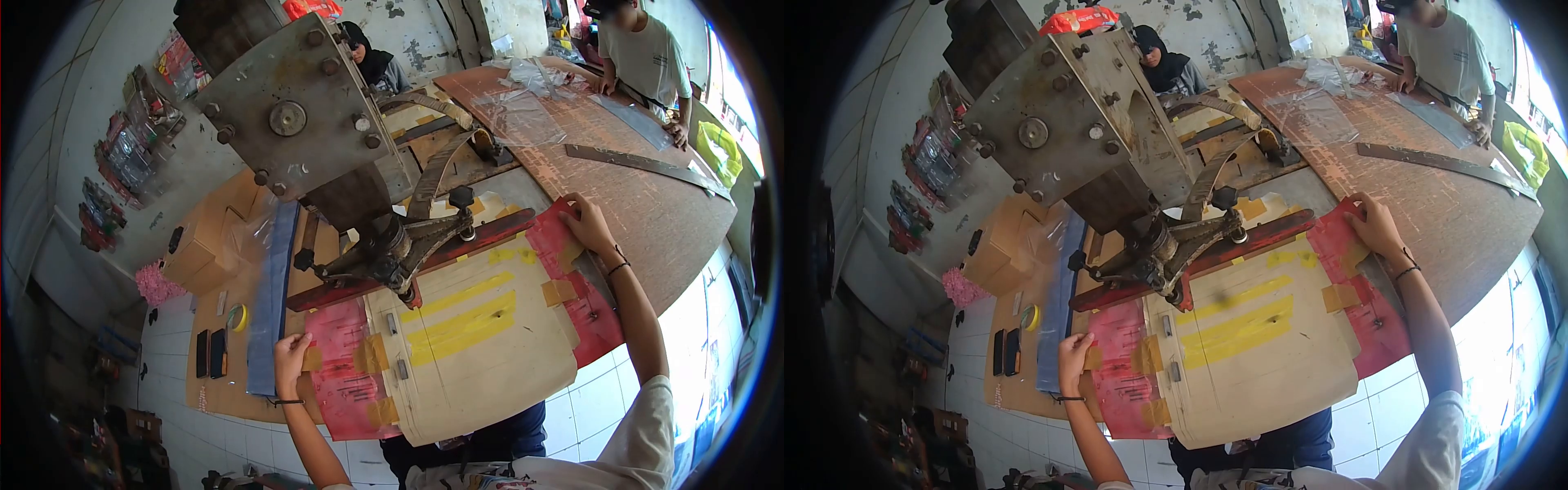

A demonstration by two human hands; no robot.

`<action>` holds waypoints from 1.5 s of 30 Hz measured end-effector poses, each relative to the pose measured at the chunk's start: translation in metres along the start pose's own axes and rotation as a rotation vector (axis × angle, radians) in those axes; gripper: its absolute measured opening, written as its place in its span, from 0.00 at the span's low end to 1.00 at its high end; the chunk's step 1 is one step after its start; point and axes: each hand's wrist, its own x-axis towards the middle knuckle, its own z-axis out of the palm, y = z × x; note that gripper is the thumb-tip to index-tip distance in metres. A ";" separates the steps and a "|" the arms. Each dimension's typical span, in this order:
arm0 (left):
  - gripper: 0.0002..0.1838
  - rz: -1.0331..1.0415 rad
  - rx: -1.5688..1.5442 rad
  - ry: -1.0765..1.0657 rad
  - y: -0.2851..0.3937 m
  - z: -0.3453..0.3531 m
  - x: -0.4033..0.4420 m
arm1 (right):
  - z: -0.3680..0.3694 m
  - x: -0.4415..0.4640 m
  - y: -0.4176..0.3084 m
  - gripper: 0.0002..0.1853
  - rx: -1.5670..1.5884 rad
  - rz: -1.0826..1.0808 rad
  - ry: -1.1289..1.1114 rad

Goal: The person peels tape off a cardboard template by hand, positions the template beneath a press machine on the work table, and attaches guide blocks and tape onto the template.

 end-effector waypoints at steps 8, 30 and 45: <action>0.12 -0.013 -0.012 0.012 0.002 0.000 -0.001 | -0.002 0.001 -0.001 0.22 0.017 0.049 -0.029; 0.15 -0.027 0.033 0.049 0.004 0.002 -0.002 | -0.002 0.000 -0.004 0.22 -0.004 0.031 -0.015; 0.14 -0.021 0.027 0.051 0.002 0.001 -0.001 | 0.000 0.002 -0.001 0.22 0.000 0.034 -0.027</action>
